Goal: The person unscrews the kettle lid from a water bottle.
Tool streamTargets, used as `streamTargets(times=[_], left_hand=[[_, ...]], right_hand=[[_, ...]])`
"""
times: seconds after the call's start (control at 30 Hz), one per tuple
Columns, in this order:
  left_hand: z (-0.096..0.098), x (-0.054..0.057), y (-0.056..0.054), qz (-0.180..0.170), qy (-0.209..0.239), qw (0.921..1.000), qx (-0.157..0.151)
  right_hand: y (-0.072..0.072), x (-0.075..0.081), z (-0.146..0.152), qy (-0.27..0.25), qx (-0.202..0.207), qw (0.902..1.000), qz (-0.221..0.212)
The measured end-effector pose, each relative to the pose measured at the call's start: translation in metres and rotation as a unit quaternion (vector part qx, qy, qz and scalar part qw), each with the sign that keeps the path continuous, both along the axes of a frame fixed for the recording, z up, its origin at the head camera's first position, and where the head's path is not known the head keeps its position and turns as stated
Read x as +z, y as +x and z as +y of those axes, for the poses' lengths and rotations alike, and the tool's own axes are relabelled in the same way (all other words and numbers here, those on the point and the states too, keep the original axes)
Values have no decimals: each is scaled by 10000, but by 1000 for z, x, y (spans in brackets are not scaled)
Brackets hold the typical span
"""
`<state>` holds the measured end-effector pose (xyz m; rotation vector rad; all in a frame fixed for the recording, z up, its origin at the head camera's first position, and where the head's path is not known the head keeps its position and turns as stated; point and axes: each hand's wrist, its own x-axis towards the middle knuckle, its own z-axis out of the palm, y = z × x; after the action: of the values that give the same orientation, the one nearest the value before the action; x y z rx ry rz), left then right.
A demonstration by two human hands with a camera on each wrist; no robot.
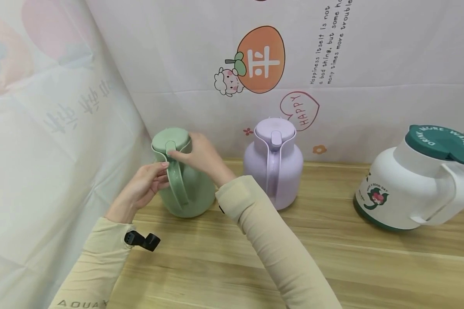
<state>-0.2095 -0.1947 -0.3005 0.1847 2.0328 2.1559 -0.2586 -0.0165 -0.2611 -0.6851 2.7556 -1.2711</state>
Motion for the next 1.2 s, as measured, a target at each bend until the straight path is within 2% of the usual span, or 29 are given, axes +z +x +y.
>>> streamTargets(times=[0.23,0.53,0.83,1.07,1.2], left_hand=[[9,-1,2,-62,17,9998,-191],[16,0,4,-13,-13,9997,-252],[15,-2,6,167,-291,9992,-198],[12,1,7,453,-769,9954,-339],[11,3,6,430,-907,9941,-410]], right_hand=[[3,0,-2,91,-45,9999,89],[6,3,-1,133,-134,9996,205],[9,3,-2,279,-372,9979,451],[10,4,-4,522,-527,9956,580],[11,6,-5,702,-591,9938,631]])
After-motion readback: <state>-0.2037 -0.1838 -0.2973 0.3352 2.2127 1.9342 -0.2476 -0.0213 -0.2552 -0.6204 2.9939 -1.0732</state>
